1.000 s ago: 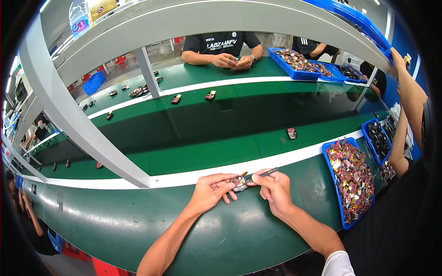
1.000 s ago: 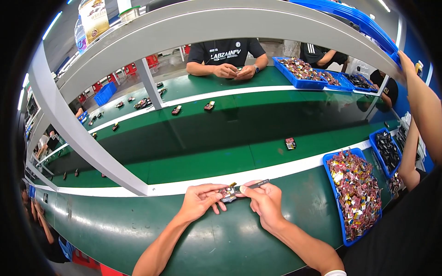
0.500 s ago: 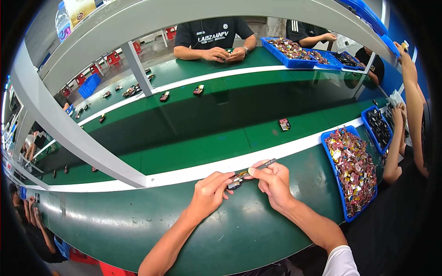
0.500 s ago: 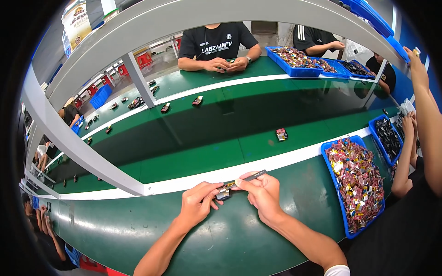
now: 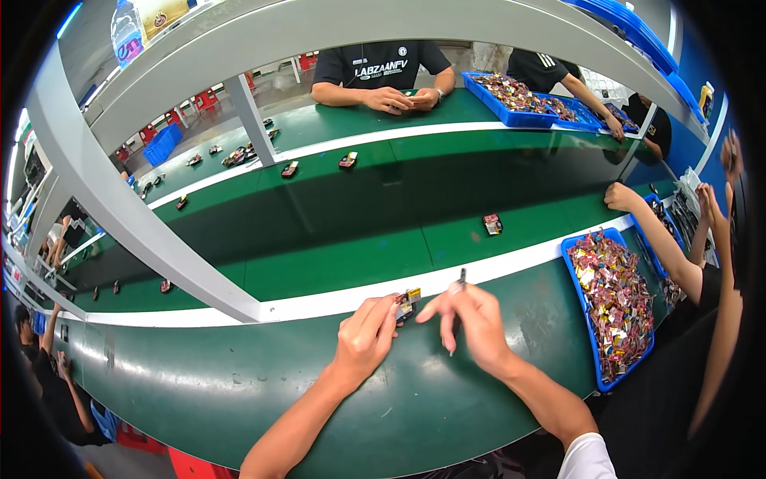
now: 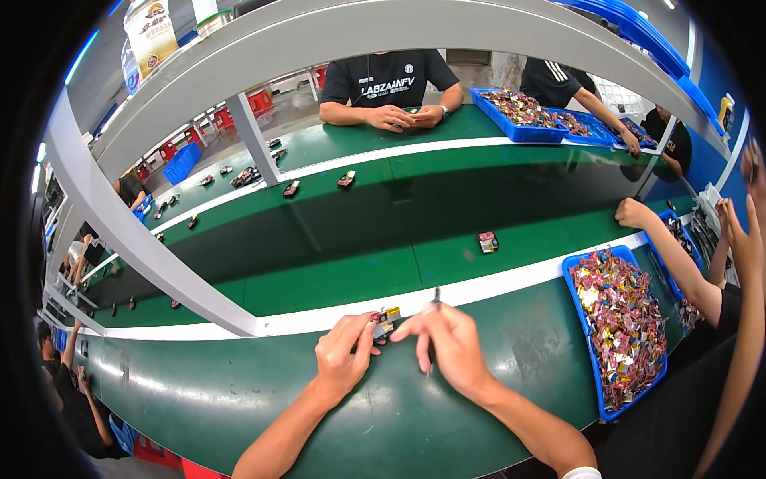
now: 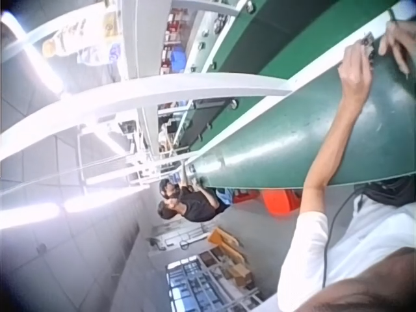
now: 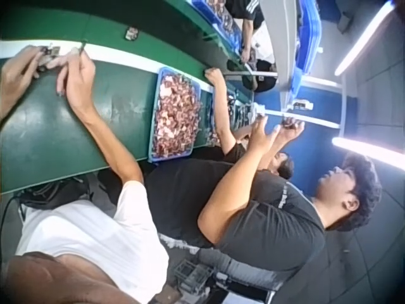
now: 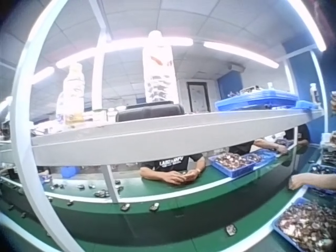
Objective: Manually assemble small electronic components at an industrial production line.
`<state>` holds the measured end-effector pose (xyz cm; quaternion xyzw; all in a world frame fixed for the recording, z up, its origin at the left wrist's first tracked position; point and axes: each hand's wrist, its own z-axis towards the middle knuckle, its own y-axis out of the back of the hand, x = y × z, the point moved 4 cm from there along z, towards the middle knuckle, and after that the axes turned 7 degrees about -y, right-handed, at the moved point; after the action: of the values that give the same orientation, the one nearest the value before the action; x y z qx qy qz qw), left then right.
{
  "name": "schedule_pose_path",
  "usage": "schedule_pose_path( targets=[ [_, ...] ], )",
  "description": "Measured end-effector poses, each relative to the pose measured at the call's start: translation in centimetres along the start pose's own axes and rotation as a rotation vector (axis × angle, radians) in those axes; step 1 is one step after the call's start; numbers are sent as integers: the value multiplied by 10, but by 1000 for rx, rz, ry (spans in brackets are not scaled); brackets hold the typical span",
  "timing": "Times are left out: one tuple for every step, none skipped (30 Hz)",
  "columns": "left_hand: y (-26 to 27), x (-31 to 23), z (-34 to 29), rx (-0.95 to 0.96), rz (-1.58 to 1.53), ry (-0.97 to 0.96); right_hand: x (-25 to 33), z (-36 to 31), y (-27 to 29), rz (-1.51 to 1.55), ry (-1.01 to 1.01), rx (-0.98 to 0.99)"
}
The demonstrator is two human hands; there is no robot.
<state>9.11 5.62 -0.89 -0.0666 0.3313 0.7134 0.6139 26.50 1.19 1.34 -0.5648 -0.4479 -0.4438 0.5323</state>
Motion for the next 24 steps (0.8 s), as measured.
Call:
schedule_pose_path(
  targets=[
    [-2,-2,-1,-18,111,-96,1,-2,-8,11,-75,58],
    [0,-2,1,-19,114,-99,-2,-4,-15,55,-111,103],
    [1,-7,2,-19,206,-205,-2,-6,-19,56,-108,106],
    [2,-12,2,-18,298,-310,-3,-8,-22,66,-160,109],
    [1,-12,2,-19,297,-310,-6,-9,-23,74,-214,107],
    [0,-13,0,-1,342,-353,-8,-8,-23,120,-226,78],
    [-1,-15,-1,16,389,-395,-8,-9,-23,120,-226,78],
    [-1,-15,-1,15,388,-396,-9,-9,-21,105,-225,38],
    [-2,-15,-1,10,412,-416,-9,-9,-19,90,-223,-2],
    [-3,-16,-1,5,436,-436,-9,-8,-18,89,-222,-3],
    [-3,-17,-1,5,437,-436,-10,-8,-17,109,-244,-1],
    [-3,-18,-1,27,472,-454,-11,-8,-16,130,-266,1],
    [-3,-19,-1,49,506,-472,-12,-7,-15,130,-265,1],
    [-2,-19,-2,49,506,-472,-15,-7,-15,159,-279,6],
    [-3,-18,-3,90,540,-492,-17,-6,-15,187,-294,11],
    [-4,-18,-4,130,574,-512,-19,-7,-15,188,-294,11],
    [-4,-18,-3,129,572,-515,-19,-7,-14,170,-293,-8],
    [-6,-20,-2,147,602,-547,-19,-7,-12,152,-293,-27],
    [-7,-21,-1,165,632,-580,-19,-7,-11,152,-291,-30],
    [-7,-21,-1,164,631,-583,-19,-7,-10,163,-280,-16],
    [-7,-20,-1,166,617,-579,-18,-7,-10,174,-270,-2],
    [-7,-20,-2,169,602,-576,-20,-6,-8,174,-268,-5],
    [-7,-19,-2,169,601,-578,-25,-5,-9,221,-288,15],
    [-8,-18,-3,165,593,-574,-28,-5,-9,268,-307,34]
  ],
)
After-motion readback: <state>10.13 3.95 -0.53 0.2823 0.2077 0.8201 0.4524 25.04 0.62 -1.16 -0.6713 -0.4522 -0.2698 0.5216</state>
